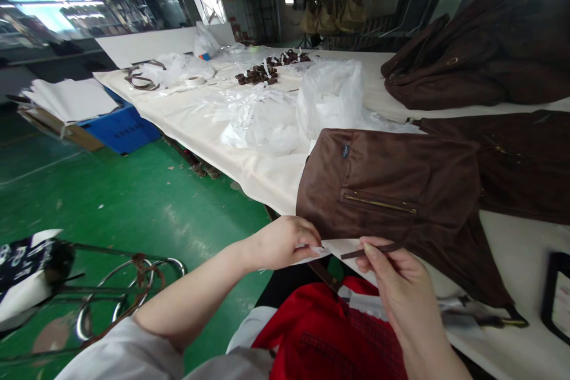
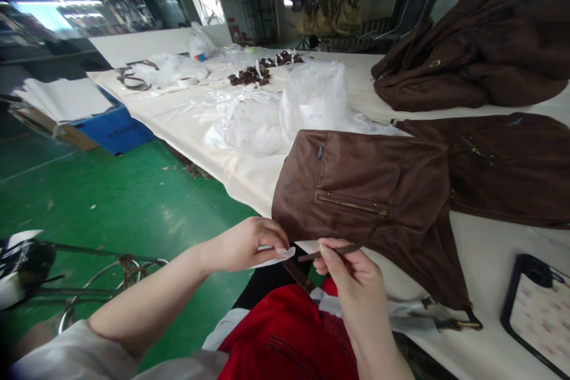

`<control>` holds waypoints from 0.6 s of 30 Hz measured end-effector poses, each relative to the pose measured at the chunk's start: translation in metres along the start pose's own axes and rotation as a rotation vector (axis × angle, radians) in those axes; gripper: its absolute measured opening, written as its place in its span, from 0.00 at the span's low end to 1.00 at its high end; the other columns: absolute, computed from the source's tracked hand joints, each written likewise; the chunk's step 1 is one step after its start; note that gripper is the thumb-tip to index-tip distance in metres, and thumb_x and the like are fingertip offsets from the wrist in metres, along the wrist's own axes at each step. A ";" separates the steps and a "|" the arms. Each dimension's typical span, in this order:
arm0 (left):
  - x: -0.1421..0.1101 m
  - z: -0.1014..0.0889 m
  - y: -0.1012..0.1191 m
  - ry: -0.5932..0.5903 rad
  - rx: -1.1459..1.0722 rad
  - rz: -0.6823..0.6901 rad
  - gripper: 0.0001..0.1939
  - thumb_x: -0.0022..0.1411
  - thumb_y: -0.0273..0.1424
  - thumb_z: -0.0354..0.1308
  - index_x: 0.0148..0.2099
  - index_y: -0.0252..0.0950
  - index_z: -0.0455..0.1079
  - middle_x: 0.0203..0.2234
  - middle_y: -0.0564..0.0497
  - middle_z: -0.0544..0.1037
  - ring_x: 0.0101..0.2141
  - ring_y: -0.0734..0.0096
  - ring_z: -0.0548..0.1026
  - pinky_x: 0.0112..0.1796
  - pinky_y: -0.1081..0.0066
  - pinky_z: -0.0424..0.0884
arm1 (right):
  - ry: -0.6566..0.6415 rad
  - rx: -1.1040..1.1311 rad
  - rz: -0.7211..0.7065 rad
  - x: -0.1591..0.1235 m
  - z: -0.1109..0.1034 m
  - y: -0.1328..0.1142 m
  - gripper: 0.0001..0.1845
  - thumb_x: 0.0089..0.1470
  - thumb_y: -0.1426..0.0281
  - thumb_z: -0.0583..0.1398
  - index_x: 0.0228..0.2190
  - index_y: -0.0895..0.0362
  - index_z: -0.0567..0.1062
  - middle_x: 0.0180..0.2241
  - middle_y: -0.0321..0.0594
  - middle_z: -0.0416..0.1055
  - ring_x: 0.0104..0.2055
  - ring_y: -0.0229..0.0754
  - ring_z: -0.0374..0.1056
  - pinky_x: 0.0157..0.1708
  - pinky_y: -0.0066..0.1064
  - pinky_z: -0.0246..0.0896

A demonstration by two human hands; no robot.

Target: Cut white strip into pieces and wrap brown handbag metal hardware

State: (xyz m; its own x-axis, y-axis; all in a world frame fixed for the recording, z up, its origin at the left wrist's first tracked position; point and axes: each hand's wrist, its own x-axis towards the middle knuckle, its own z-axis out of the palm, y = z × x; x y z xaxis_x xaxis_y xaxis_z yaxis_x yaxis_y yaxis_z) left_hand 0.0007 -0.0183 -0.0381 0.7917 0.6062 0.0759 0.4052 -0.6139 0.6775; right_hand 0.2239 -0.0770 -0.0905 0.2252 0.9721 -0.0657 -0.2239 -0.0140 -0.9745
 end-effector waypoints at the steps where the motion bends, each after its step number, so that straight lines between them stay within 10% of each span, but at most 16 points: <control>1: 0.002 0.004 0.001 -0.014 0.024 0.018 0.12 0.67 0.33 0.51 0.39 0.38 0.77 0.39 0.44 0.80 0.40 0.66 0.77 0.42 0.72 0.68 | -0.004 -0.008 0.013 -0.001 0.002 0.001 0.15 0.44 0.60 0.70 0.32 0.56 0.81 0.23 0.39 0.76 0.23 0.38 0.70 0.25 0.30 0.68; 18: 0.013 0.009 -0.001 -0.064 -0.001 0.005 0.06 0.61 0.32 0.60 0.34 0.38 0.78 0.32 0.47 0.80 0.34 0.68 0.77 0.36 0.74 0.68 | -0.080 -0.344 0.026 0.000 -0.008 0.004 0.19 0.47 0.56 0.66 0.36 0.58 0.81 0.27 0.43 0.78 0.27 0.43 0.73 0.29 0.32 0.72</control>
State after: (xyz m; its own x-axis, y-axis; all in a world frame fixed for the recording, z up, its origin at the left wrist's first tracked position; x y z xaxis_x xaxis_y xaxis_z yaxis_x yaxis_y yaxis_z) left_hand 0.0149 -0.0140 -0.0441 0.8213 0.5695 0.0327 0.4005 -0.6165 0.6779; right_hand 0.2303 -0.0793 -0.0964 0.1459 0.9854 -0.0873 0.1069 -0.1035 -0.9889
